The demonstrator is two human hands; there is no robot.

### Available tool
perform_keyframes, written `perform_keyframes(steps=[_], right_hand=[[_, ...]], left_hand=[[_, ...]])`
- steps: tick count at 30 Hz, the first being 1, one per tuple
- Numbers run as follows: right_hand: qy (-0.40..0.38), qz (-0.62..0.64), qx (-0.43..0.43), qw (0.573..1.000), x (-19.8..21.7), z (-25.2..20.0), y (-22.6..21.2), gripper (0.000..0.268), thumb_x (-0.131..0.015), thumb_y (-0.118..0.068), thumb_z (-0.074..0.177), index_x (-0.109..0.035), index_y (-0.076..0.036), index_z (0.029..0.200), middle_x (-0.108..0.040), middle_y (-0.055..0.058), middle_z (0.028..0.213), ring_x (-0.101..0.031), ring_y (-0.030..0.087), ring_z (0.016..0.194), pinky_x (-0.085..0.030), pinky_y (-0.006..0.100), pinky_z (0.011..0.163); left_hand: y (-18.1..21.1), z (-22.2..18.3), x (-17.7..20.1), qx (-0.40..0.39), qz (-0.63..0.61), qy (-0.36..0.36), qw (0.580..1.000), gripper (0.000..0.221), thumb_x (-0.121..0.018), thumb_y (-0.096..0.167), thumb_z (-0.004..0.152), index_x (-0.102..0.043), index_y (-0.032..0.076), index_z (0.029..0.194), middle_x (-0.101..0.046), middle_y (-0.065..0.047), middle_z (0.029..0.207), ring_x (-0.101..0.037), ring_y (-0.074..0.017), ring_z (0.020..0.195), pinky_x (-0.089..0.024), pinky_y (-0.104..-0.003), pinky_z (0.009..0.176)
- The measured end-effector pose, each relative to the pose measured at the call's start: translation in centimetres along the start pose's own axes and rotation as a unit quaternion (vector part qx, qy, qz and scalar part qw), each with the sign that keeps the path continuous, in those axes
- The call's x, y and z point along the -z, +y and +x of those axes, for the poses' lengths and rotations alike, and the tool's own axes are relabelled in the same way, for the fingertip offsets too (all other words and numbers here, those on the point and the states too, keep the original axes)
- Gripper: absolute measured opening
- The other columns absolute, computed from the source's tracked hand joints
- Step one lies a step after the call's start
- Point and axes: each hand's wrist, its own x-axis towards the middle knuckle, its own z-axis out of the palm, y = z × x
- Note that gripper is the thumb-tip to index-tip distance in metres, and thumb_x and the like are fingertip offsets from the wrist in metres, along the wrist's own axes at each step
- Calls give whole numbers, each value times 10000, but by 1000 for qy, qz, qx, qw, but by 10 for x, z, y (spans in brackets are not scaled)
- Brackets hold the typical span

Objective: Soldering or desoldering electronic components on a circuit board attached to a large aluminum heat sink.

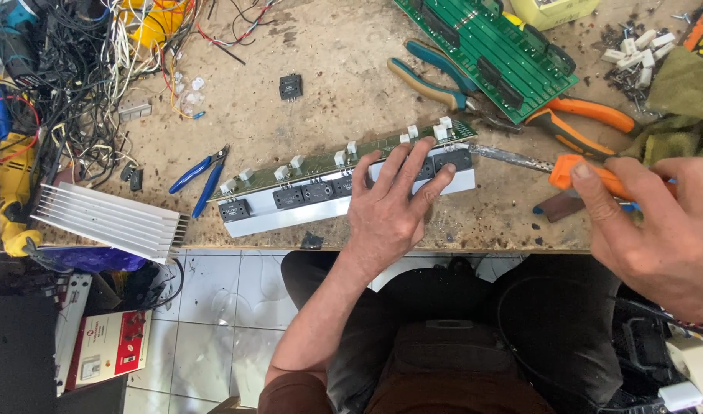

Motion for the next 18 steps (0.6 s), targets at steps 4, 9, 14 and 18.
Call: perform_keyframes(steps=[4,9,14,18], right_hand=[[4,-9,34,999,3,4,3,515,-626,2,948,-658,71,1458,-724,298,1137,-541,381,771,-486,455,707],[11,-3,16,1000,3,6,2,515,-641,42,959,-671,40,1474,-737,250,1129,-496,364,730,-466,439,689],[2,-23,16,1000,3,3,3,547,-671,24,971,-647,-8,1517,-746,208,1126,-494,354,729,-420,417,646],[-13,-41,24,999,5,3,4,599,-679,5,948,-623,-37,1544,-762,184,1128,-522,343,736,-419,405,639]], left_hand=[[0,-1,-1,0,3,-4,1000,496,-677,69,1054,-483,234,1479,-501,-138,1551,-647,-318,1345,-474,-567,1091],[-1,-3,-2,-3,-6,-5,1000,516,-652,67,1109,-397,231,1526,-501,-161,1560,-649,-334,1354,-453,-577,1110],[0,2,3,-10,-3,3,1000,498,-633,48,1072,-429,211,1496,-514,-145,1552,-668,-342,1312,-468,-552,1075],[0,3,1,-9,9,9,1000,437,-650,88,1084,-463,214,1459,-551,-116,1517,-675,-329,1281,-470,-541,1069]])
